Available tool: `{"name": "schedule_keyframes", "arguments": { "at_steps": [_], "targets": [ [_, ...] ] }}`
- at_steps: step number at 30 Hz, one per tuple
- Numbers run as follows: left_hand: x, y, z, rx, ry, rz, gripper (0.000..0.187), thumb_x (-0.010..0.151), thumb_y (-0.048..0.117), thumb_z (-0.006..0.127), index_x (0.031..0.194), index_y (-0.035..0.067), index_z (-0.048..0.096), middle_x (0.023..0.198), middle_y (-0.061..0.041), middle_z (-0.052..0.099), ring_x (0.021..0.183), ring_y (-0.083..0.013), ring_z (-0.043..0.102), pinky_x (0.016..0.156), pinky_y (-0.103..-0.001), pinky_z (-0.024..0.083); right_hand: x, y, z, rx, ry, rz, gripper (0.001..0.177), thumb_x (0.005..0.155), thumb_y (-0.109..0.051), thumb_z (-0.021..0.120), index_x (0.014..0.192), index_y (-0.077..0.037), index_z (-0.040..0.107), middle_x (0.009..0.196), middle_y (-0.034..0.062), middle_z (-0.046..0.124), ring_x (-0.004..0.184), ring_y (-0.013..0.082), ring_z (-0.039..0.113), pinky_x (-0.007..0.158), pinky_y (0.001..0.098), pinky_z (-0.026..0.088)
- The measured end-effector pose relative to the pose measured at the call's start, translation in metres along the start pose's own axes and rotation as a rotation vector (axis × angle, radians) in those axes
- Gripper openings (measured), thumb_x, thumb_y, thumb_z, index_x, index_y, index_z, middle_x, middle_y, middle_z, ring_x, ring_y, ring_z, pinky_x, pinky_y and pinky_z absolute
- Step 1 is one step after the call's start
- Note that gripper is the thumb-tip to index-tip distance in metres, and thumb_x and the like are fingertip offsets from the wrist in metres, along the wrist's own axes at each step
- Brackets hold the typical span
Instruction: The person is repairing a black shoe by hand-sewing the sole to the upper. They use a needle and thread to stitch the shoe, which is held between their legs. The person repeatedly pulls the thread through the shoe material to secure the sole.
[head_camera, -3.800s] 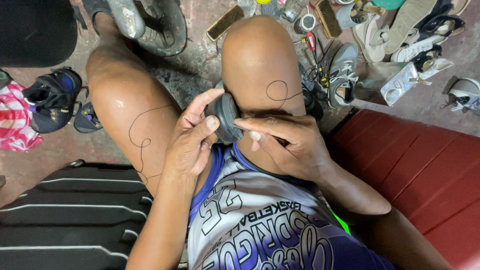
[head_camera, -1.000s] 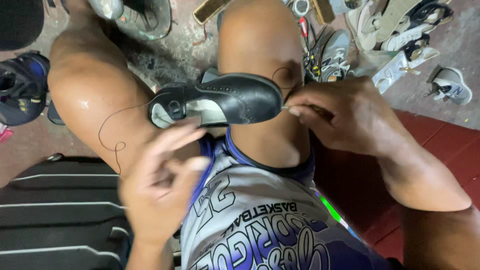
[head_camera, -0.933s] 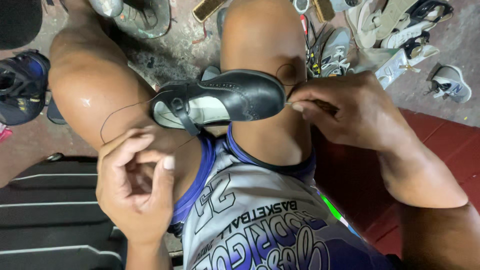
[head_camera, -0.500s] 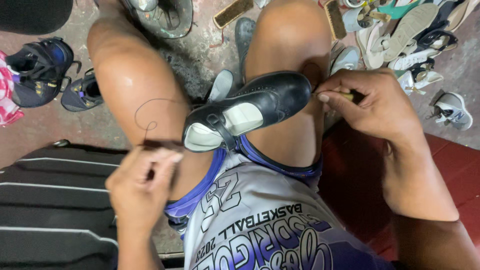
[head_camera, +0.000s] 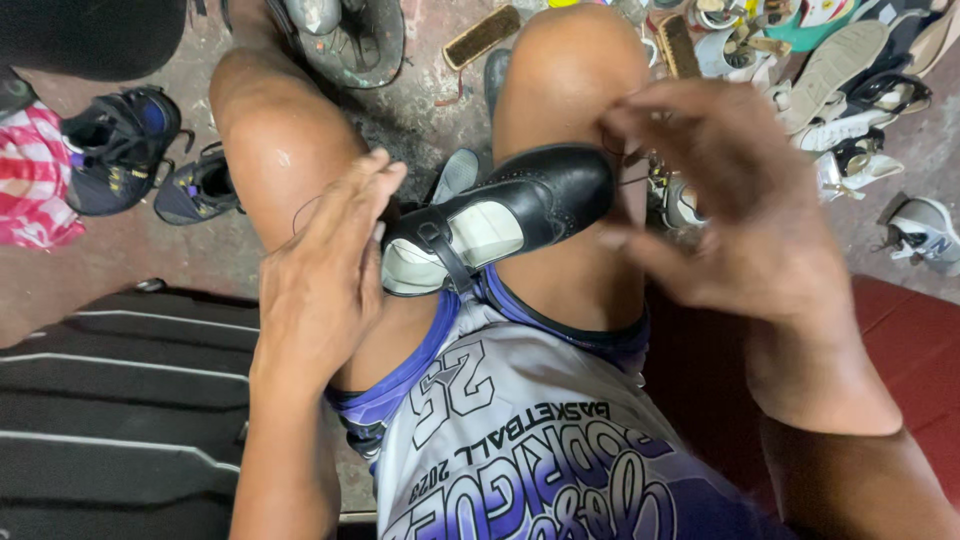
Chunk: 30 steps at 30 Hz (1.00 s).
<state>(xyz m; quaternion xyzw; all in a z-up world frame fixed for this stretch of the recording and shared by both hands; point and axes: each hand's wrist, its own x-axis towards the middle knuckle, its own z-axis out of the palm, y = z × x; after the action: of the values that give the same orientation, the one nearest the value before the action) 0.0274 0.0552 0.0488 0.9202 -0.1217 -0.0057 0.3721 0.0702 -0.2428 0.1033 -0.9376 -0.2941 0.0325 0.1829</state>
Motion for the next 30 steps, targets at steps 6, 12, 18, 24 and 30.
{"name": "schedule_keyframes", "arguments": {
  "at_steps": [6, 12, 18, 24, 30],
  "targets": [
    [0.000, -0.014, 0.003, 0.081, -0.060, -0.041, 0.008, 0.102, 0.014, 0.070, 0.107, 0.009, 0.072, 0.100, -0.012, 0.071, 0.089, -0.0336, 0.069, 0.075, -0.043, 0.054, 0.028, -0.015, 0.034, -0.015, -0.059, -0.275, 0.067, 0.079, -0.038, 0.084, 0.131, -0.001, 0.062, 0.126, 0.0121, 0.060, 0.121, 0.0287, 0.054, 0.104, 0.0447, 0.044],
    [-0.019, -0.012, -0.025, -0.131, 0.125, -0.089, 0.006, 0.108, 0.004, 0.068, 0.114, 0.006, 0.069, 0.089, -0.010, 0.064, 0.075, -0.0223, 0.064, 0.072, -0.030, 0.050, 0.016, 0.000, 0.045, -0.106, -0.014, -0.233, 0.055, 0.084, -0.035, 0.083, 0.129, -0.007, 0.066, 0.123, 0.0062, 0.062, 0.119, 0.0266, 0.057, 0.101, 0.0438, 0.043],
    [-0.027, -0.022, -0.022, -0.221, 0.433, -0.227, 0.003, 0.113, -0.003, 0.066, 0.115, -0.001, 0.067, 0.104, -0.009, 0.057, 0.072, -0.0116, 0.054, 0.065, -0.023, 0.043, -0.002, 0.015, 0.041, 0.014, 0.059, -0.059, 0.043, 0.087, -0.028, 0.083, 0.124, -0.010, 0.069, 0.122, 0.0060, 0.065, 0.119, 0.0263, 0.060, 0.102, 0.0428, 0.043],
    [-0.023, -0.067, 0.004, -0.419, 0.427, -0.289, 0.024, 0.110, -0.004, 0.055, 0.133, 0.001, 0.061, 0.139, -0.010, 0.056, 0.104, -0.0111, 0.061, 0.069, -0.021, 0.055, -0.021, 0.024, 0.031, 0.004, 0.054, 0.115, 0.044, 0.080, -0.019, 0.082, 0.122, -0.012, 0.071, 0.120, 0.0050, 0.068, 0.117, 0.0279, 0.061, 0.100, 0.0412, 0.042],
    [0.002, -0.091, 0.054, -0.205, 0.266, -0.132, 0.039, 0.090, -0.011, 0.057, 0.127, 0.001, 0.061, 0.135, -0.015, 0.059, 0.128, -0.0279, 0.058, 0.108, -0.041, 0.048, -0.036, 0.038, 0.022, 0.045, 0.063, 0.155, 0.044, 0.077, -0.014, 0.079, 0.121, -0.012, 0.070, 0.121, 0.0064, 0.068, 0.117, 0.0299, 0.061, 0.103, 0.0420, 0.044]
  ]
}}
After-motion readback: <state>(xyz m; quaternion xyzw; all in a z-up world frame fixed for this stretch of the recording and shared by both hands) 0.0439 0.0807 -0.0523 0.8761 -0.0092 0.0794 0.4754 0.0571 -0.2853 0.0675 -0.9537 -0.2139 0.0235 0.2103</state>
